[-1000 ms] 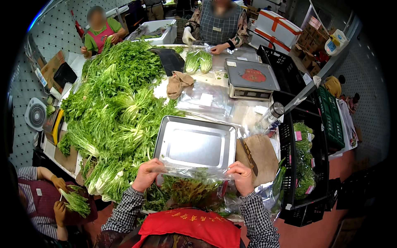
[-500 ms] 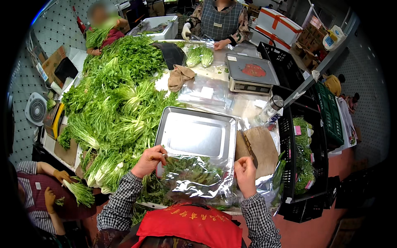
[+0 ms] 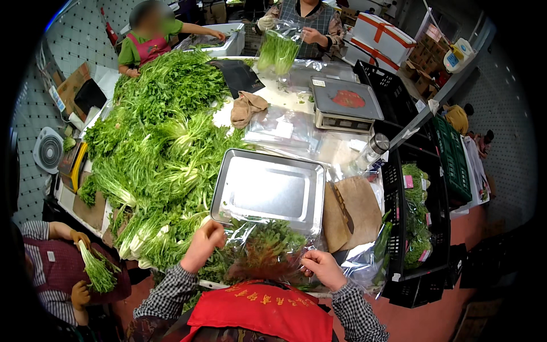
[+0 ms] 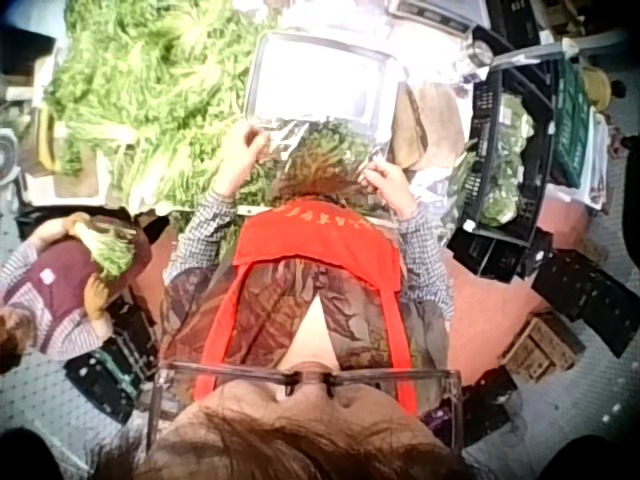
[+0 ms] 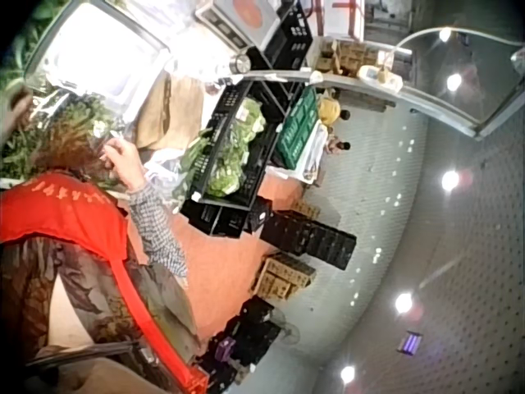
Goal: The person sorts and trims leafy green vegetables, weighs them on a digital scale, and places them into plastic bags. The person then seals the bags and places them into a crate.
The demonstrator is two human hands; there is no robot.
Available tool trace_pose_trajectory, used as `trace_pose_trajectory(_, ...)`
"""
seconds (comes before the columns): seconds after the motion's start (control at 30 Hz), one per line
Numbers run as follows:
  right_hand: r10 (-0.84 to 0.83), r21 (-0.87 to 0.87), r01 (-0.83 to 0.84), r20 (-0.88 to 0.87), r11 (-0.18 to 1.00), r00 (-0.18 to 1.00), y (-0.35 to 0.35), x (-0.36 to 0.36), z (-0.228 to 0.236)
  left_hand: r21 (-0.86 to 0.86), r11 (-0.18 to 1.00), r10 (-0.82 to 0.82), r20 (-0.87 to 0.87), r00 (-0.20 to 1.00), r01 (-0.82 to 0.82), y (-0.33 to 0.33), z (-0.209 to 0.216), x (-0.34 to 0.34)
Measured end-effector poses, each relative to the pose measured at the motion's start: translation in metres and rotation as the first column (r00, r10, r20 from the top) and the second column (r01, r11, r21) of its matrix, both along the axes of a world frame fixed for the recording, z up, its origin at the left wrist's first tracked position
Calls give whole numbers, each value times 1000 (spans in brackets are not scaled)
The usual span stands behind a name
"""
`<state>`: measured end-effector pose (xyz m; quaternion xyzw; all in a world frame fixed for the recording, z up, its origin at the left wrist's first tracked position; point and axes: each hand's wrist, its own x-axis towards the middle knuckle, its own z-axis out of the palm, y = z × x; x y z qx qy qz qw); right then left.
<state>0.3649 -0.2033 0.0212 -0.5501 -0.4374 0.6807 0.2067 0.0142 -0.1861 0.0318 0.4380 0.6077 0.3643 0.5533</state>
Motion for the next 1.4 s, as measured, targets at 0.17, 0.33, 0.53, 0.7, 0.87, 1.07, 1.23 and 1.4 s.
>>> trace_pose_trajectory(0.17, -28, 13, 29, -41, 999, 999, -1, -3, 7, -147, 924, -325, 187, 927, 354, -29, -17, -2)
trace_pose_trajectory(0.33, 101, -20, -102, -35, 995, 994, -9, 5, -2, -129, 964, -204, 211, 956, 234, -37, -61, -8)
trace_pose_trajectory(0.53, 38, -12, -38, 21, 999, 999, -13, 12, -19, -99, 919, -346, 269, 899, 383, -41, -56, -13)
trace_pose_trajectory(0.7, 6, 71, -12, 75, 997, 997, -12, 11, -28, -55, 940, -323, 160, 933, 335, -39, -60, -8)
trace_pose_trajectory(0.87, -111, 197, 86, 121, 977, 987, -12, 10, -51, -89, 941, -315, 108, 943, 325, -35, -63, -4)
trace_pose_trajectory(1.07, -188, 237, 144, 175, 961, 966, -12, 2, -63, -26, 980, -191, 177, 965, 199, -39, -67, 4)
trace_pose_trajectory(1.23, -206, 347, 125, 204, 929, 957, -11, -10, -68, -58, 952, -292, 126, 948, 300, -29, -79, 5)
trace_pose_trajectory(1.4, -189, 421, 106, 162, 901, 969, -15, -13, -67, -82, 973, -163, 424, 891, 216, -30, -112, 15)
